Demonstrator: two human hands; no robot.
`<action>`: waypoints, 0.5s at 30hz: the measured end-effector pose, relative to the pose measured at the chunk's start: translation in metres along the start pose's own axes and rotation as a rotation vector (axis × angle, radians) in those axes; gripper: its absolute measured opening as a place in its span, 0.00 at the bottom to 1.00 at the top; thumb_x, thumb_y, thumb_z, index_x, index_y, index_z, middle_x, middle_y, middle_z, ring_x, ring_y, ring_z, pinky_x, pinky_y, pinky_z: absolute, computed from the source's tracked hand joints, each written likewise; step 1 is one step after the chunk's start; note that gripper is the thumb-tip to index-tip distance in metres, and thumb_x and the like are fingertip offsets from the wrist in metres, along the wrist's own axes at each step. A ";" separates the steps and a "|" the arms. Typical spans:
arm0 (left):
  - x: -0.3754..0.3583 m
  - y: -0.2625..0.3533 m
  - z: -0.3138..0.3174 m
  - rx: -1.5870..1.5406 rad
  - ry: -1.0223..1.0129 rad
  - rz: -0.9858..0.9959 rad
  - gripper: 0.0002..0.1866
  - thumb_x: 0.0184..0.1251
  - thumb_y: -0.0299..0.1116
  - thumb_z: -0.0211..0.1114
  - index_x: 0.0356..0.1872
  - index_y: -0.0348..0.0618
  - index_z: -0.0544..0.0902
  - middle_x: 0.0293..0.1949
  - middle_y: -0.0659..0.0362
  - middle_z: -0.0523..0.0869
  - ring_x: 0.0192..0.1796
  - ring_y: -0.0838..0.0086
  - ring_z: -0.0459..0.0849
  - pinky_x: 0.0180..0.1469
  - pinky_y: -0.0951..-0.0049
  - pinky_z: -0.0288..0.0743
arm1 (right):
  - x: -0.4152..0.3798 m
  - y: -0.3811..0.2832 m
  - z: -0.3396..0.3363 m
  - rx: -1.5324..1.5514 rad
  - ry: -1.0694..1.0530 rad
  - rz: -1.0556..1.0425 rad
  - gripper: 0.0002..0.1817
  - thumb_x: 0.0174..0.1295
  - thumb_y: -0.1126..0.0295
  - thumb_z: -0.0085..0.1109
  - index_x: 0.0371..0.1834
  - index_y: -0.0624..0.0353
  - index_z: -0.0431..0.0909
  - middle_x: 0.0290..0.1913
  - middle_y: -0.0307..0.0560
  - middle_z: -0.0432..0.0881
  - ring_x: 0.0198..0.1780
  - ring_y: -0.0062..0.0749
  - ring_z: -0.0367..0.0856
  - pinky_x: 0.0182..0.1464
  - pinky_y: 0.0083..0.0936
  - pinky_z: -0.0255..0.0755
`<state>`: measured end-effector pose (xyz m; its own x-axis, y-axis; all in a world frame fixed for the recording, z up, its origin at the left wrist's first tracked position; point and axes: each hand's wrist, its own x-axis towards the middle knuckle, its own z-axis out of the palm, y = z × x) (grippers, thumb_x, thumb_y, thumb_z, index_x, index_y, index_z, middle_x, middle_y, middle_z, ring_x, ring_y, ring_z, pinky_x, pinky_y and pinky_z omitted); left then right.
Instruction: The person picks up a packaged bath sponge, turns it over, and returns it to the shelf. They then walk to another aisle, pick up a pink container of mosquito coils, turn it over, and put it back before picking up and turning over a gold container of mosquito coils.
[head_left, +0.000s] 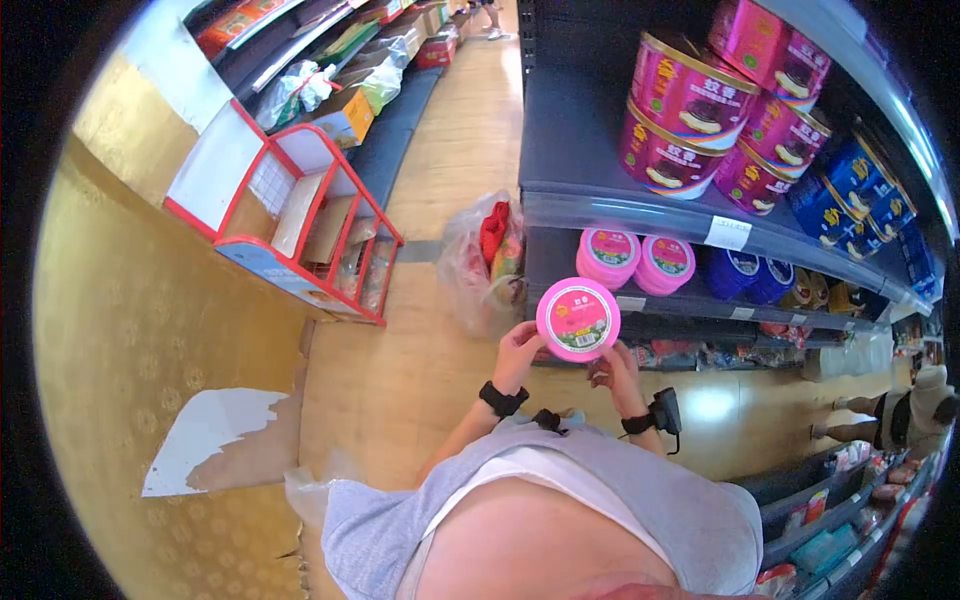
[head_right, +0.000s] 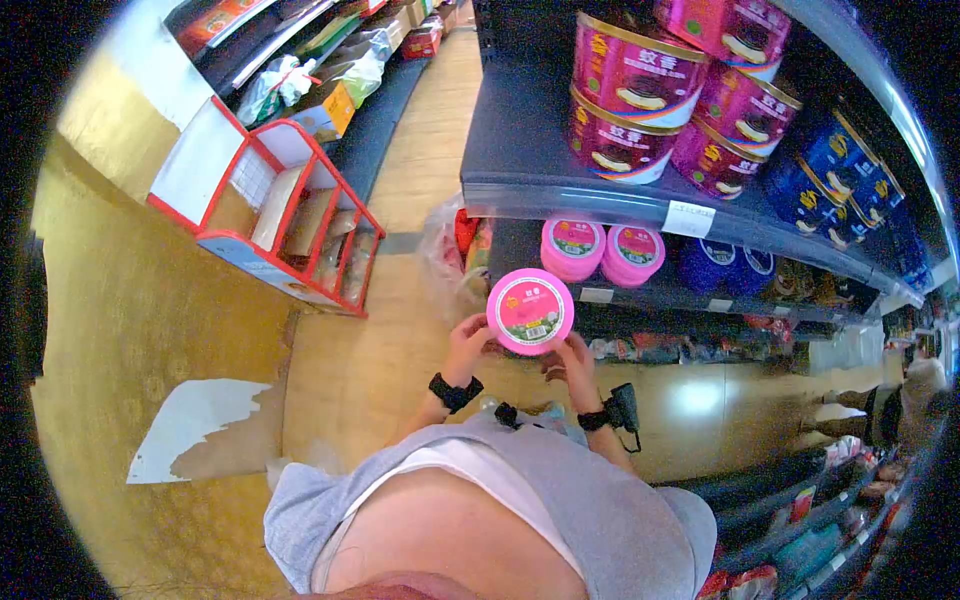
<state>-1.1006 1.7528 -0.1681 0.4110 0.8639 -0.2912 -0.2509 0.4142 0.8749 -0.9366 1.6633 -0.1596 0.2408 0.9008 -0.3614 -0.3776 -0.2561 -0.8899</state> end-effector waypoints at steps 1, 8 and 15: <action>0.001 0.001 0.002 0.013 0.001 0.013 0.12 0.56 0.30 0.56 0.40 0.37 0.73 0.33 0.62 0.79 0.31 0.80 0.78 0.33 0.82 0.73 | 0.000 -0.003 -0.003 0.108 0.008 -0.038 0.12 0.59 0.60 0.47 0.39 0.57 0.68 0.29 0.39 0.75 0.26 0.24 0.76 0.23 0.18 0.67; -0.004 0.008 0.012 -0.038 -0.073 -0.009 0.12 0.57 0.32 0.57 0.40 0.38 0.73 0.31 0.64 0.78 0.28 0.83 0.76 0.29 0.84 0.71 | -0.002 -0.015 -0.021 0.255 -0.021 -0.106 0.07 0.59 0.65 0.48 0.35 0.55 0.66 0.29 0.37 0.75 0.27 0.22 0.76 0.26 0.19 0.71; -0.013 0.017 0.021 0.017 -0.059 0.098 0.15 0.58 0.33 0.57 0.43 0.37 0.72 0.31 0.64 0.78 0.29 0.83 0.76 0.32 0.83 0.70 | -0.007 -0.021 -0.019 0.227 -0.016 -0.097 0.06 0.57 0.67 0.50 0.33 0.55 0.66 0.29 0.37 0.74 0.27 0.22 0.76 0.25 0.19 0.71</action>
<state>-1.0917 1.7426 -0.1419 0.4364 0.8814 -0.1807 -0.2774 0.3229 0.9049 -0.9136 1.6554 -0.1436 0.2719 0.9233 -0.2712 -0.5453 -0.0845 -0.8340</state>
